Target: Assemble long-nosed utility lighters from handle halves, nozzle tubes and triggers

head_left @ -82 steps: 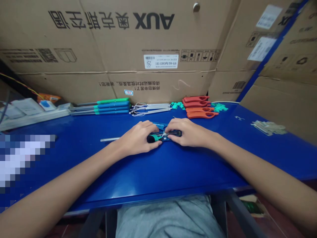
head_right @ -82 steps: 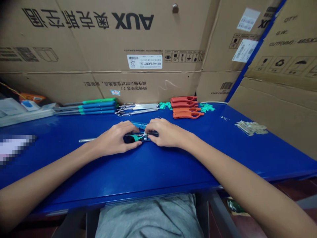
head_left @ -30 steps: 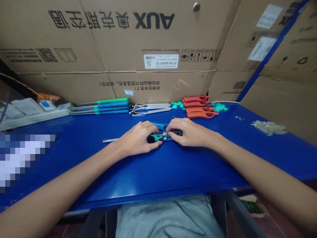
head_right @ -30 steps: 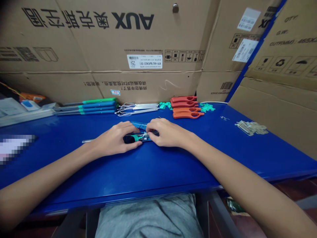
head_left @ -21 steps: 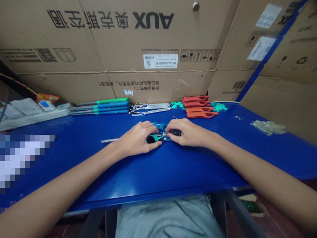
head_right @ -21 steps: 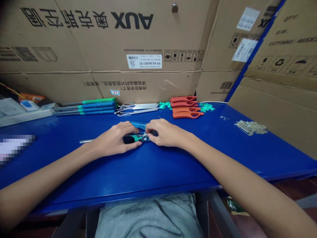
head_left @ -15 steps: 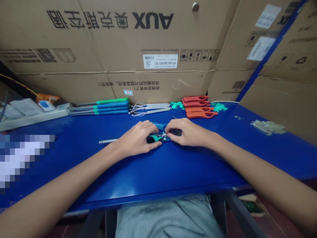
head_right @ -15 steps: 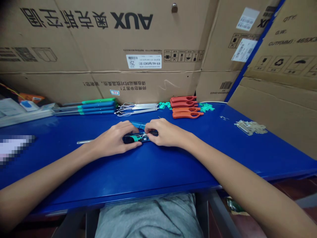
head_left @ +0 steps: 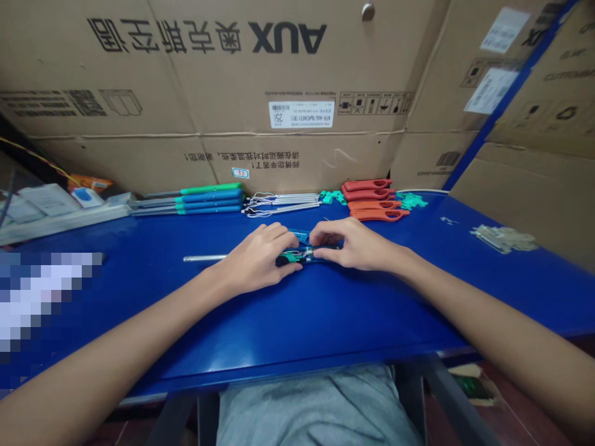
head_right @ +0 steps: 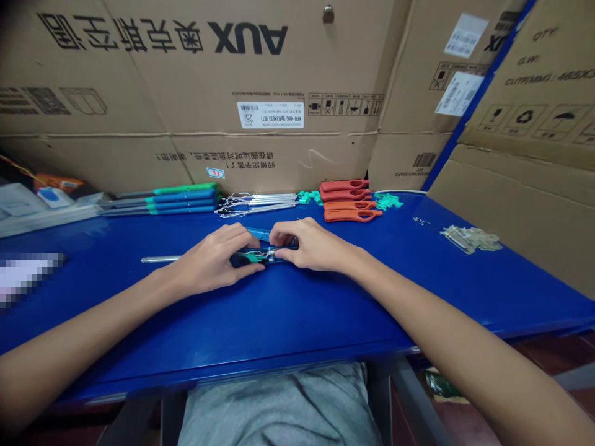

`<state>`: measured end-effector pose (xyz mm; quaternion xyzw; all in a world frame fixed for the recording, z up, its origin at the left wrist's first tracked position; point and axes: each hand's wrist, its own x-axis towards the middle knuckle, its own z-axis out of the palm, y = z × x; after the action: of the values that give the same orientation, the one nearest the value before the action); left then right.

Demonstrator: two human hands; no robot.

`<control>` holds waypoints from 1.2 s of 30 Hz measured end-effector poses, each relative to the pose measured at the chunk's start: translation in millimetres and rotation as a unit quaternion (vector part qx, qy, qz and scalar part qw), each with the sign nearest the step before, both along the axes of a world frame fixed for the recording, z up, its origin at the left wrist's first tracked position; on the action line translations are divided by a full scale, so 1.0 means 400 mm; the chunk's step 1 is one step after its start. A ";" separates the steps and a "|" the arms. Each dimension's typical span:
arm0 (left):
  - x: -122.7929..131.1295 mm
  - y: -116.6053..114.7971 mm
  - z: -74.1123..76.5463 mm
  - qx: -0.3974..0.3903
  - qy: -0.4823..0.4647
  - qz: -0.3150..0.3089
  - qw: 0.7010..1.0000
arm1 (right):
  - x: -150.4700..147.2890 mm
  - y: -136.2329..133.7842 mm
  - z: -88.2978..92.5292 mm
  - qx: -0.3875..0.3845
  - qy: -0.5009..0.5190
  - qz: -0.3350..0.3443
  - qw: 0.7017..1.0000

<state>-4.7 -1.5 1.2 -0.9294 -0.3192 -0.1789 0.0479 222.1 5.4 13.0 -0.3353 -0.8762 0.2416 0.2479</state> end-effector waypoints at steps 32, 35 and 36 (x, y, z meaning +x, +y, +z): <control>0.007 -0.003 0.012 -0.130 0.031 0.023 0.991 | 0.002 0.010 -0.024 0.104 -0.114 0.013 0.988; 0.007 -0.002 0.012 -0.129 0.029 0.020 0.991 | 0.002 0.009 -0.022 0.109 -0.111 0.009 0.988; 0.007 -0.002 0.012 -0.129 0.029 0.020 0.991 | 0.001 0.009 -0.022 0.109 -0.109 0.008 0.988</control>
<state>-2.0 -2.5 6.0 -0.9260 -0.3567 -0.1079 -0.0597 222.6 9.0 4.4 -0.3235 -0.9218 0.1082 0.1839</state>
